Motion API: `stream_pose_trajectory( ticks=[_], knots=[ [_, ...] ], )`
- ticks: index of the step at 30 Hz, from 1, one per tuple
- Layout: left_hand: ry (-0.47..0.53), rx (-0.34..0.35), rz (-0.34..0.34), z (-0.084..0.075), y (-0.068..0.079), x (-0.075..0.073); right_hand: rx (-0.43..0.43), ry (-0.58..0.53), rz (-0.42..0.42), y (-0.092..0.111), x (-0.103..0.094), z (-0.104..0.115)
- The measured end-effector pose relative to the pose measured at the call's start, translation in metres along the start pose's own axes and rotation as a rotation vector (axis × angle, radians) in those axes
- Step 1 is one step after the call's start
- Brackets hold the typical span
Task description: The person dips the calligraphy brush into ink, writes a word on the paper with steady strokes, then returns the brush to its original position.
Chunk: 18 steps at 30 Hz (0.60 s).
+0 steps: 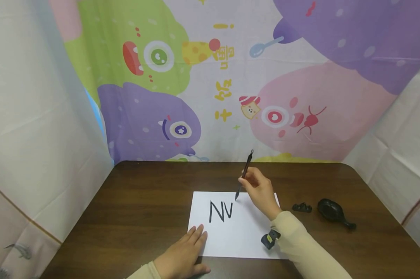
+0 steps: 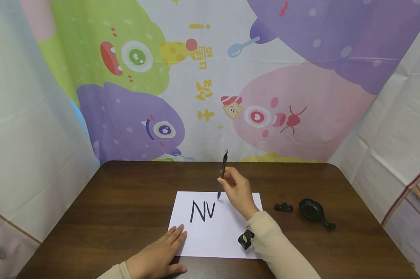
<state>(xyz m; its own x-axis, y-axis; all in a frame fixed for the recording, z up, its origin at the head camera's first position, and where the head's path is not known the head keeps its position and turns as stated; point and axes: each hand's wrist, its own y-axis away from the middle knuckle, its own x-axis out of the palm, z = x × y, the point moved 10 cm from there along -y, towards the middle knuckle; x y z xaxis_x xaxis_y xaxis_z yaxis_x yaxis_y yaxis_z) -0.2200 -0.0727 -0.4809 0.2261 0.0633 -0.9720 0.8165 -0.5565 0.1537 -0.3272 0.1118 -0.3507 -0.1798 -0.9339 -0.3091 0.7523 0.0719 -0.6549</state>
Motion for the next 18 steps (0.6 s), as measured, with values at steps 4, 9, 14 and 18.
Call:
stream_pose_trajectory(
  ticks=[4, 9, 14, 18],
  knots=[
    [0.005, 0.0, 0.001, 0.0002, 0.0002, 0.0, 0.001, -0.005, 0.015, 0.0015, 0.0018, 0.0002],
    [0.004, 0.006, 0.0, 0.0003, 0.0002, 0.0006, 0.0, 0.009, 0.031, 0.0032, 0.0032, -0.0001],
    [0.003, 0.008, 0.005, 0.0002, 0.0001, 0.0007, 0.005, 0.024, 0.047, 0.0054, 0.0043, 0.0008],
    [-0.004, 0.006, 0.0, -0.0001, 0.0002, -0.0001, 0.015, 0.032, 0.064, 0.0075, 0.0059, 0.0]
  ],
)
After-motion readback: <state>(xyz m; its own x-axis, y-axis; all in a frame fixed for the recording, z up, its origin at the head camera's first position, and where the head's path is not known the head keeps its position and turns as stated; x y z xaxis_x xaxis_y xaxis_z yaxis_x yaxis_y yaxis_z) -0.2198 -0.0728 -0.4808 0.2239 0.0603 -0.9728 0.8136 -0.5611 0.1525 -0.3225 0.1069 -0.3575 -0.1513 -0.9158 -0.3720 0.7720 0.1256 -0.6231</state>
